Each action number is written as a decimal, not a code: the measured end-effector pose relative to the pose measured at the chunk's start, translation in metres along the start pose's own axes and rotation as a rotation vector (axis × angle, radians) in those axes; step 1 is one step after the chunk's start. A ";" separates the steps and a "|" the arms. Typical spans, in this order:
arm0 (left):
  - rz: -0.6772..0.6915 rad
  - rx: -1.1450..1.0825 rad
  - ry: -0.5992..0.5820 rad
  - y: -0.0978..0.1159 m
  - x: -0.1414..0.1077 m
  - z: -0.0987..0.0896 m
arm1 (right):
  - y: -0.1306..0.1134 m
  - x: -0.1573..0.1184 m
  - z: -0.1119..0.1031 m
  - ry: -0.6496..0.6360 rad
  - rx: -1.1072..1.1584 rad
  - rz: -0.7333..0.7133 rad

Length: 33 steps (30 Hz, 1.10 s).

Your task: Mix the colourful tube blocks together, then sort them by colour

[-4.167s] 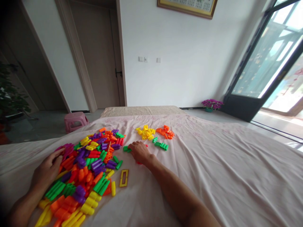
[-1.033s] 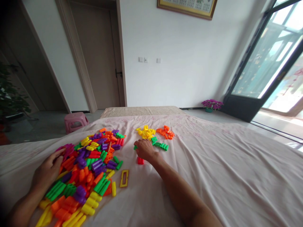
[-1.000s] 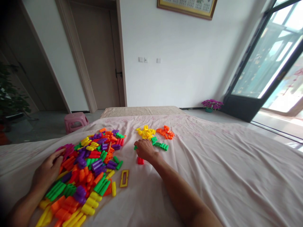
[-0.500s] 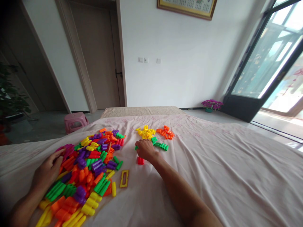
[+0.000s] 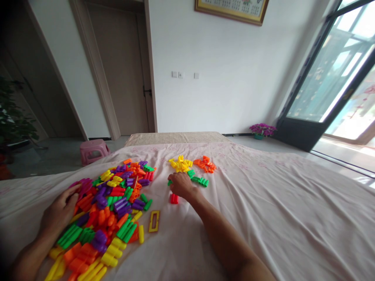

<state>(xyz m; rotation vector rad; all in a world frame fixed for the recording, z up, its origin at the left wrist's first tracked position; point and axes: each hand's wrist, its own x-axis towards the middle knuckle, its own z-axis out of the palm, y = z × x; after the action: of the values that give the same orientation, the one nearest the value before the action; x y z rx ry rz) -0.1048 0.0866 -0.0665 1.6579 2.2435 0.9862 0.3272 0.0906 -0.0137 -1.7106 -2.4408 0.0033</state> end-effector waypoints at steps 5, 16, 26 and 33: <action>0.012 -0.020 0.002 -0.002 0.001 0.002 | 0.000 -0.002 -0.008 -0.018 -0.044 0.043; 0.008 -0.006 0.005 -0.002 0.001 0.001 | 0.004 -0.001 -0.011 -0.066 -0.057 0.098; 0.009 -0.017 0.014 0.000 0.001 0.002 | 0.019 0.001 -0.011 -0.040 -0.033 0.128; 0.016 -0.012 0.020 -0.002 0.001 0.002 | 0.028 -0.005 -0.034 -0.015 -0.053 0.190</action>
<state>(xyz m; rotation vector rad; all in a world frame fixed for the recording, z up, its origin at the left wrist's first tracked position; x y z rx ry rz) -0.1055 0.0884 -0.0689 1.6711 2.2353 1.0221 0.3596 0.0930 0.0163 -1.9647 -2.2981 -0.0257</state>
